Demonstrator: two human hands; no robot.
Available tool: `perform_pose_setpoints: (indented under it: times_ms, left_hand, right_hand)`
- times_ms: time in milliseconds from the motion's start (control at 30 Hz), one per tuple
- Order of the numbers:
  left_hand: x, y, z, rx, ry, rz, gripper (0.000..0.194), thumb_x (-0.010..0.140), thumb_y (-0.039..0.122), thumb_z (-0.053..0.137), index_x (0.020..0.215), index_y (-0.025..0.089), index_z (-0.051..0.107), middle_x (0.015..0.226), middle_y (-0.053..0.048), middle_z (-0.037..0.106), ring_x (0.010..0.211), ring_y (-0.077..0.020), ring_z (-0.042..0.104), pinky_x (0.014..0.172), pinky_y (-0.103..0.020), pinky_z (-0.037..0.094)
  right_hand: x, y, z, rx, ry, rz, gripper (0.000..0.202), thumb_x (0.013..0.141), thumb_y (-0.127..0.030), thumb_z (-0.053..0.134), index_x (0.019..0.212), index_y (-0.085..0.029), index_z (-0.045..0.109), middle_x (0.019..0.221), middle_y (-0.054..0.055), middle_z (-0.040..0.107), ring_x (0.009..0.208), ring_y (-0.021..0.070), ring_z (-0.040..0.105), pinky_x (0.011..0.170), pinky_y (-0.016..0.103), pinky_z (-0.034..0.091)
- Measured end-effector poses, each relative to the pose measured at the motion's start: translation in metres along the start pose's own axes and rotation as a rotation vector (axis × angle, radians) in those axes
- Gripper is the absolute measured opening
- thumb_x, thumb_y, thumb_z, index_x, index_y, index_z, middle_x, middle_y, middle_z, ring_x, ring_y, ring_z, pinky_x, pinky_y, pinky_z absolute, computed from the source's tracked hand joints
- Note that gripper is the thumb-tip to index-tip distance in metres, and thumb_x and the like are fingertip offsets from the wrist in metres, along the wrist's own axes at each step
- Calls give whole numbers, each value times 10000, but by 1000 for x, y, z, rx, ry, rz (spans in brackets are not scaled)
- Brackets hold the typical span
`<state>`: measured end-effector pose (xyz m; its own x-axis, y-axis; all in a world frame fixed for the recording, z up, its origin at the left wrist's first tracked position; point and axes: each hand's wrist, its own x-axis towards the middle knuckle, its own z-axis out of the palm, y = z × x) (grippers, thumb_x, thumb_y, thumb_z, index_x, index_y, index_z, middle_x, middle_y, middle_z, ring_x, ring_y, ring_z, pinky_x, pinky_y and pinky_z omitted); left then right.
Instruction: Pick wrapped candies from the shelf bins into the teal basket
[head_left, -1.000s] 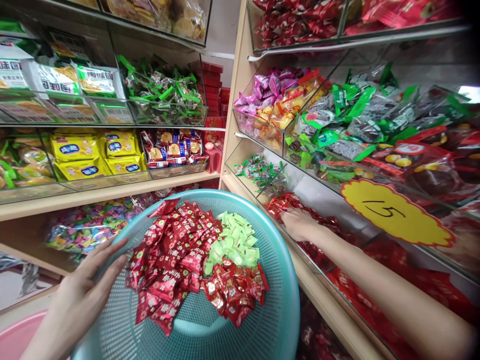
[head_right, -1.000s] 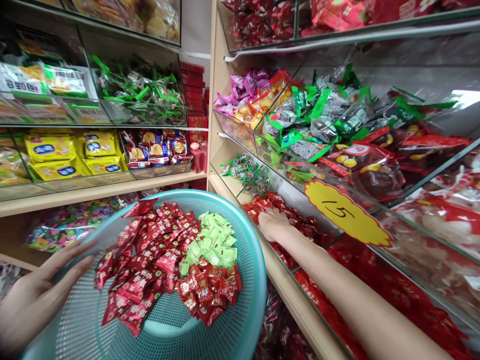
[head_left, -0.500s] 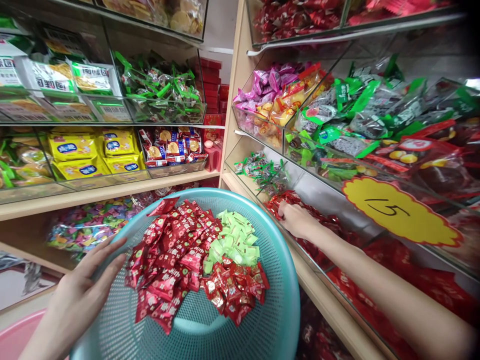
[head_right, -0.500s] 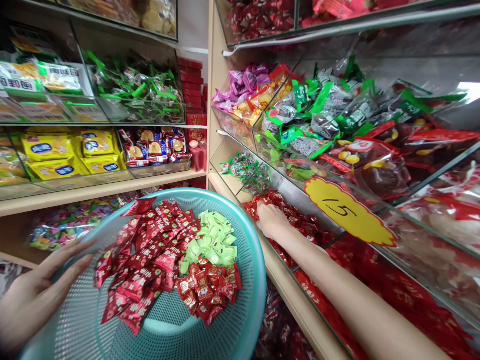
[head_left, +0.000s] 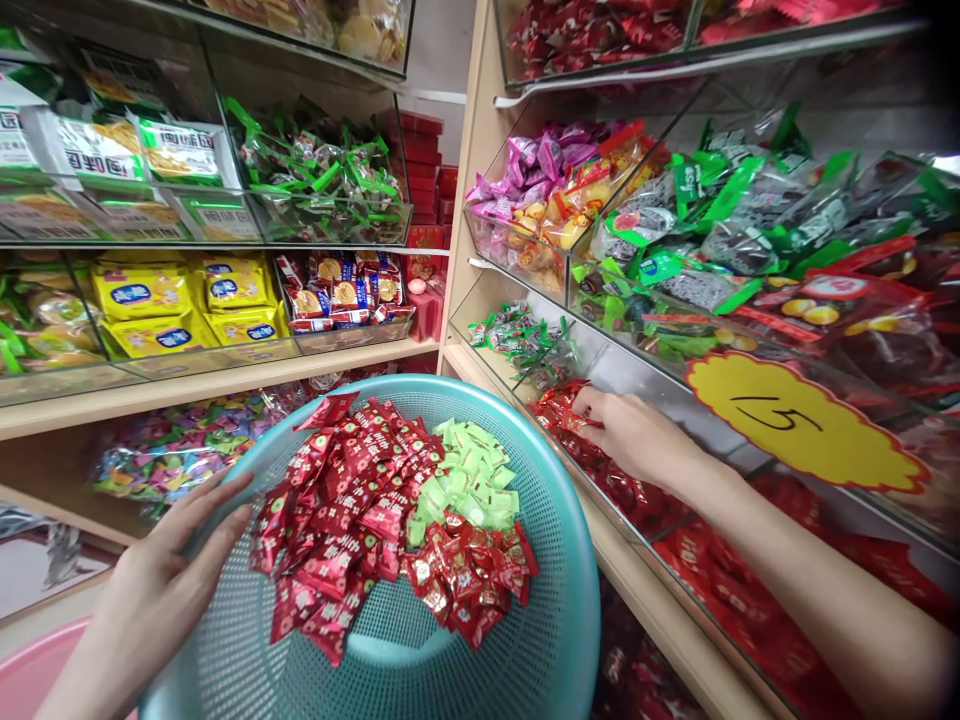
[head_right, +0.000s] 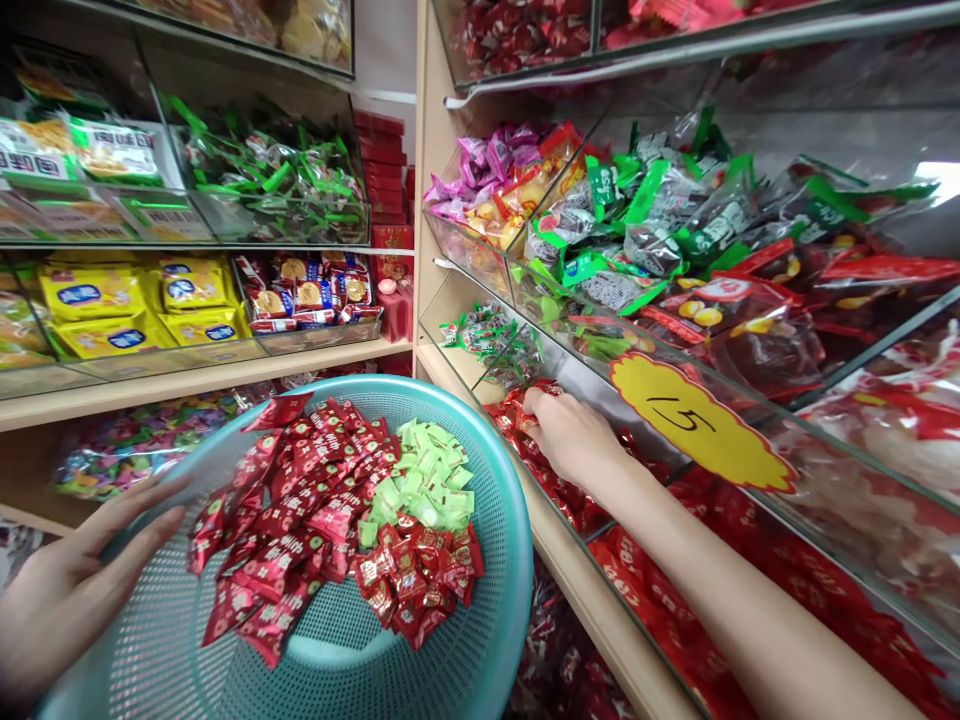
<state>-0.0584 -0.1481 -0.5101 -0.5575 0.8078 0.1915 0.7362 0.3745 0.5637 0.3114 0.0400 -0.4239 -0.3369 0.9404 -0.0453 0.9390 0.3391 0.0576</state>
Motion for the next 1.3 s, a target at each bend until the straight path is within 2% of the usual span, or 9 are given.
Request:
perform_pose_setpoints:
  times_ms: [100,233,367,500,600,733,867,1100,1300]
  left_hand:
    - [1,-2,1,10,-11,9,582,668,604,422,1093,246,595,1233,-65,557,1147,-275,485,798,-378,496]
    - [0,-3,1,21,-14,4,575,683,593,413,1108,246,583,1232,-64,557,1121,-272,509,785,-370,500]
    - [-1,-3,-1,26,-29,-7,563,685,594,412,1106,260,580,1256,-41,539,1145,-266,489,818,-370,486]
    - [-1,2,-2,26,-47,-36,579,670,610,409,1102,267,584,1275,-29,522,1074,-268,545,785,-348,502]
    - [0,5,-2,37,-45,-39,592,663,616,406,1103,264,586,1278,-32,519,1052,-271,558,774,-345,504]
    - [0,6,-3,34,-42,-41,596,659,615,408,1103,259,586,1288,-30,509,1056,-276,554,740,-339,513]
    - [-1,4,-2,38,-31,-31,596,662,616,409,1107,260,585,1284,-34,514,1083,-279,536,750,-343,510]
    - [-1,0,-1,47,-29,-30,594,672,616,399,1113,261,581,1301,-43,498,1092,-288,530,828,-389,478]
    - [-1,-2,-1,38,-35,-35,599,664,634,397,1100,267,584,1273,-43,524,1096,-286,527,848,-405,467]
  right_hand:
    - [-9,-8,-9,251,12,-127,155,789,-256,508,927,-202,556,801,13,622,717,139,549,594,233,349]
    - [-19,-30,0,555,-210,-307,167,776,-297,526,882,-180,578,707,-9,598,644,109,522,576,220,352]
    - [-24,-49,28,564,-429,-377,190,695,-226,586,875,-167,604,702,-15,581,605,98,488,545,214,334]
    - [-22,-53,47,560,-531,-404,200,670,-198,587,863,-153,616,691,-16,563,611,97,487,555,207,341]
    - [-21,-49,46,513,-509,-399,180,690,-185,555,858,-166,616,716,-7,571,631,105,493,561,207,342]
    - [-21,-44,39,370,-381,-371,193,730,-127,468,839,-200,609,792,12,589,745,135,516,651,227,355]
    - [-21,-44,39,261,-388,-348,245,742,-97,431,876,-210,602,868,28,593,825,151,527,698,240,353]
    - [-19,-52,39,187,-491,-330,279,723,-54,441,886,-216,599,792,7,593,627,102,540,529,207,302]
    - [-27,-58,53,-25,-407,-370,211,709,-54,477,820,-185,600,832,47,624,770,171,558,535,248,261]
